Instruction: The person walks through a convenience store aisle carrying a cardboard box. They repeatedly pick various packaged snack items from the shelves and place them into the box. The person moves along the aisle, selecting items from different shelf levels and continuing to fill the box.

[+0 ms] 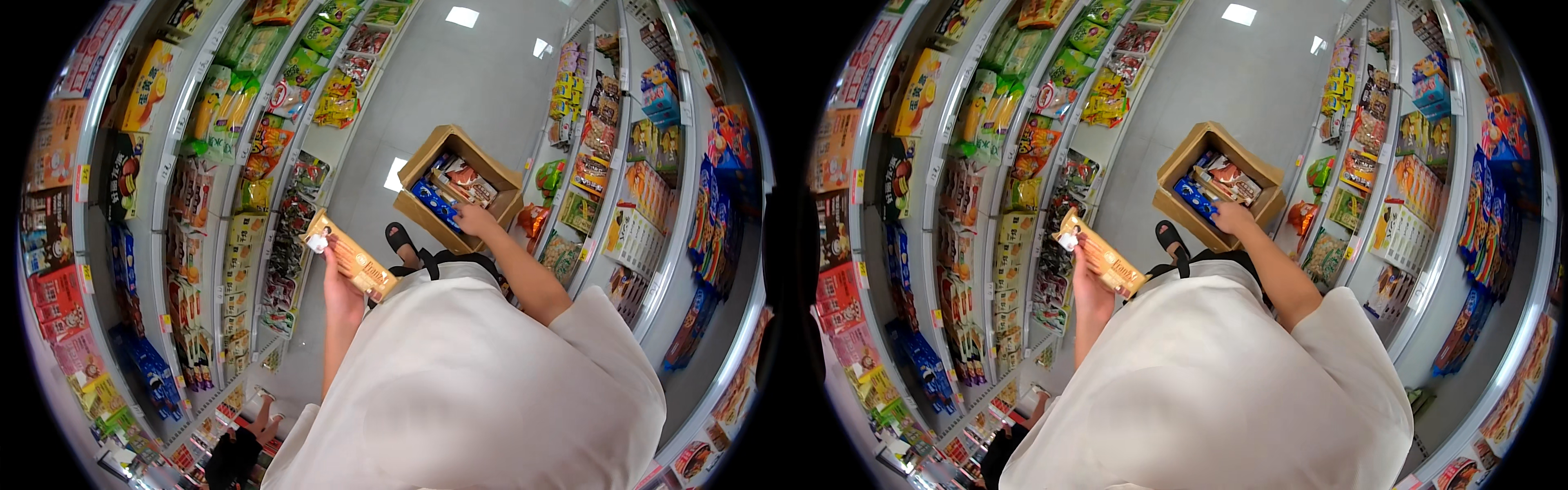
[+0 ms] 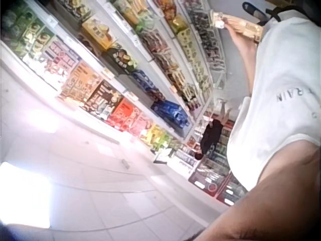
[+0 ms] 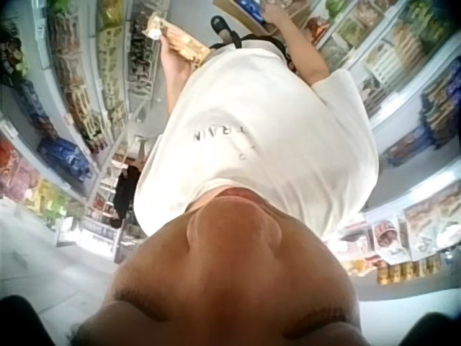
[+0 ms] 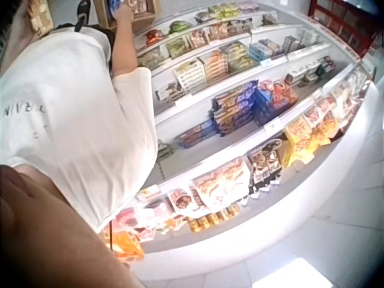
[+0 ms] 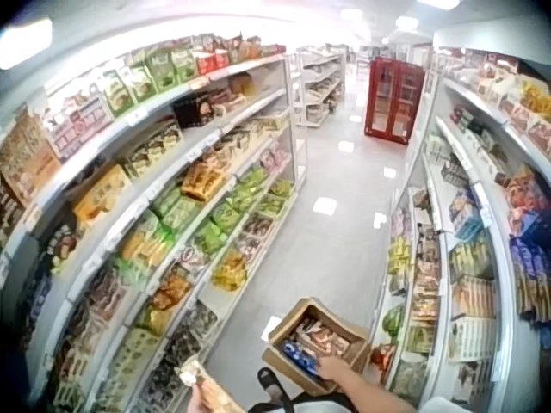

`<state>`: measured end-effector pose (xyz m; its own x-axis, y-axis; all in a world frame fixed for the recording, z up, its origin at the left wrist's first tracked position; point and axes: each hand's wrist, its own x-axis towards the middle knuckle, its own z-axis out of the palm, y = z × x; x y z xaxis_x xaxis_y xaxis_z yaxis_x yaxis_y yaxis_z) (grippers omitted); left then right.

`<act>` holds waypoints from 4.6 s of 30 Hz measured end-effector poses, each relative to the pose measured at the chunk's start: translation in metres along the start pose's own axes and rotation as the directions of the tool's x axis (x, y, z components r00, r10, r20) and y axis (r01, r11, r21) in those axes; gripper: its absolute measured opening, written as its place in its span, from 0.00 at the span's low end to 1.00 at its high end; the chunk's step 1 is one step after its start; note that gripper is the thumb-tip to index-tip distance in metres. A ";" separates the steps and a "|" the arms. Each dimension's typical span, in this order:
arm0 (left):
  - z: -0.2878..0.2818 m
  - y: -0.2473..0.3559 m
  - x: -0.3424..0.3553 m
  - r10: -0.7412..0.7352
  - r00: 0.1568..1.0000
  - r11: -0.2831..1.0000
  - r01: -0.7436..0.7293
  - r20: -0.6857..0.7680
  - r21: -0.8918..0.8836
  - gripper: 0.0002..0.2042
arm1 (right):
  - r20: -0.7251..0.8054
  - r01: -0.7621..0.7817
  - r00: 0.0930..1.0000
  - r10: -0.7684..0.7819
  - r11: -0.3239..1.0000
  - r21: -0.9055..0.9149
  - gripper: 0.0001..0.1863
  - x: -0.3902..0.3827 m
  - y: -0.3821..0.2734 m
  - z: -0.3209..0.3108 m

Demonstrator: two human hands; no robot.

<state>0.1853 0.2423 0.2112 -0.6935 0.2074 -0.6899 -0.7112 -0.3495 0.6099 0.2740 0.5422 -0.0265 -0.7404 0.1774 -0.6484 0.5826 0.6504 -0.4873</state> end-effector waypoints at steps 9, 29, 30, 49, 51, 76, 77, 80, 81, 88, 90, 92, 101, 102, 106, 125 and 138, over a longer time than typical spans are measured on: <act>0.041 -0.041 0.080 -0.202 0.961 0.931 0.129 0.189 0.342 0.24 | -0.280 0.307 0.951 -0.135 0.538 0.785 0.20 -0.088 -0.078 -0.007; 0.037 -0.117 0.138 -0.011 0.625 -0.301 -0.746 0.780 0.594 0.14 | -0.088 -0.263 0.964 0.251 0.952 -0.159 0.48 0.008 -0.040 -0.062; 0.035 -0.122 0.143 0.001 0.628 -0.281 -0.747 0.778 0.603 0.13 | -0.036 -0.285 0.958 0.283 0.951 -0.119 0.48 0.033 -0.026 -0.050; 0.057 -0.120 0.144 -0.060 0.651 -0.322 -0.730 0.757 0.602 0.12 | 0.211 -0.222 0.954 0.211 0.975 0.029 0.47 0.105 0.032 0.019; 0.054 -0.123 0.142 -0.065 0.652 -0.325 -0.730 0.756 0.602 0.12 | 0.194 -0.263 0.951 0.239 0.959 0.109 0.46 0.109 0.027 0.021; 0.050 -0.134 0.144 -0.128 0.714 -0.364 -0.680 0.689 0.637 0.11 | -0.034 -0.329 0.944 0.327 0.937 -0.118 0.49 0.111 0.039 0.039; 0.048 -0.138 0.147 -0.114 0.704 -0.366 -0.686 0.701 0.629 0.12 | -0.104 -0.306 0.951 0.291 0.932 -0.194 0.51 0.109 0.037 0.039; 0.048 -0.139 0.145 -0.101 0.711 -0.372 -0.675 0.696 0.637 0.11 | -0.138 -0.361 0.931 0.337 0.903 -0.233 0.51 0.090 0.028 0.038; 0.050 -0.137 0.141 -0.087 0.714 -0.373 -0.670 0.694 0.643 0.12 | -0.127 -0.371 0.928 0.351 0.904 -0.213 0.51 0.089 0.020 0.037; 0.050 -0.140 0.134 -0.074 0.732 -0.434 -0.635 0.677 0.639 0.12 | -0.142 -0.247 0.966 0.214 0.927 -0.281 0.55 0.078 0.018 0.040; 0.049 -0.139 0.131 -0.030 0.736 -0.421 -0.623 0.676 0.659 0.12 | 0.039 -0.221 0.968 0.247 0.917 -0.332 0.57 0.080 0.020 0.035; 0.048 -0.138 0.130 -0.035 0.735 -0.423 -0.625 0.677 0.656 0.12 | 0.158 -0.191 0.958 0.238 0.945 -0.267 0.58 0.088 0.031 0.034; 0.037 -0.138 0.153 0.008 0.574 -0.385 -0.754 0.819 0.533 0.12 | 0.330 0.203 0.942 -0.059 0.884 -0.421 0.34 0.086 0.067 -0.007; 0.035 -0.138 0.156 0.032 0.540 -0.379 -0.772 0.841 0.511 0.11 | 0.242 0.178 0.966 -0.096 0.922 -0.345 0.30 0.057 0.054 -0.019; 0.027 -0.136 0.172 -0.007 0.434 -0.305 -0.859 0.901 0.411 0.12 | -0.087 0.188 0.973 -0.215 0.952 -0.243 0.19 -0.044 0.018 -0.043; 0.026 -0.055 0.193 -0.275 -0.049 0.058 -0.998 0.960 -0.034 0.17 | -0.040 -0.488 0.548 0.836 0.358 0.796 0.13 -0.256 0.002 0.377; -0.098 -0.121 0.271 -0.932 0.238 -0.166 -0.950 0.273 0.263 0.13 | 0.164 -0.584 0.550 0.819 0.237 0.777 0.13 -0.231 -0.113 0.549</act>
<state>0.0945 0.2512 -0.0880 0.4661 0.6250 -0.6262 0.7470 0.1012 0.6570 0.5636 0.0218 -0.1429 0.1249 0.5092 -0.8516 0.8305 -0.5233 -0.1911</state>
